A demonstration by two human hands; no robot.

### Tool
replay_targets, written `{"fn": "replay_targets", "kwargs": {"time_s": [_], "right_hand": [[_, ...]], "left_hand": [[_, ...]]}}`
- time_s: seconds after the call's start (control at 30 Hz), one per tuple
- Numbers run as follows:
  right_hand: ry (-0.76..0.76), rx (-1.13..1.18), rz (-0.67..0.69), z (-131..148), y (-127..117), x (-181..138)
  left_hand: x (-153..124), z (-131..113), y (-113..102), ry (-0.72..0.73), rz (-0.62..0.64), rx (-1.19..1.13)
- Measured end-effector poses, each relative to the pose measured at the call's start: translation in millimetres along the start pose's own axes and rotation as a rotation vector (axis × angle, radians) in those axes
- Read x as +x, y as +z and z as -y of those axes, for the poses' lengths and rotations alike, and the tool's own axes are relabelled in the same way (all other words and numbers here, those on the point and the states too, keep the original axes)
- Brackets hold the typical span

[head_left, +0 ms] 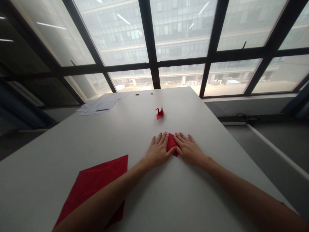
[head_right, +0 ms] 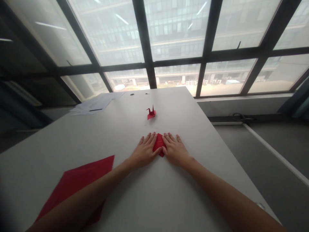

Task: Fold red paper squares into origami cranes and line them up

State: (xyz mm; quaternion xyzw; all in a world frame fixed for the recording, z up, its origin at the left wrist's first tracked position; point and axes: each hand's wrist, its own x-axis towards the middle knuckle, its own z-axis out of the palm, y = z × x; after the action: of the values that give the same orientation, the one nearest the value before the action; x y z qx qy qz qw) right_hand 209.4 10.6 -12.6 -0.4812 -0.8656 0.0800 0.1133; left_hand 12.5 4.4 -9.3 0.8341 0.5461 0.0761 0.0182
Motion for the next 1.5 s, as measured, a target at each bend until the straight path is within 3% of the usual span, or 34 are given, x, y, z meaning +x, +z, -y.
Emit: {"fn": "replay_targets", "kwargs": {"time_s": [0.27, 0.4, 0.57, 1.27, 1.5], "right_hand": [[0.011, 0.006, 0.007, -0.1, 0.4, 0.7], [0.021, 0.01, 0.004, -0.2, 0.8, 0.8], [0.016, 0.01, -0.011, -1.4, 2.1, 0.4], [0.025, 0.034, -0.023, -0.7, 1.5, -0.4], [0.151, -0.029, -0.046, 0.4, 4.6, -0.7]], "left_hand": [[0.4, 2.0, 3.5, -0.024, -0.034, -0.015], [-0.9, 1.9, -0.8, 0.074, -0.064, -0.051], [-1.1, 2.5, -4.1, 0.213, -0.016, -0.123], [1.0, 4.8, -1.3, 0.208, -0.005, -0.158], [1.3, 4.0, -2.8, 0.192, 0.016, -0.149]]}}
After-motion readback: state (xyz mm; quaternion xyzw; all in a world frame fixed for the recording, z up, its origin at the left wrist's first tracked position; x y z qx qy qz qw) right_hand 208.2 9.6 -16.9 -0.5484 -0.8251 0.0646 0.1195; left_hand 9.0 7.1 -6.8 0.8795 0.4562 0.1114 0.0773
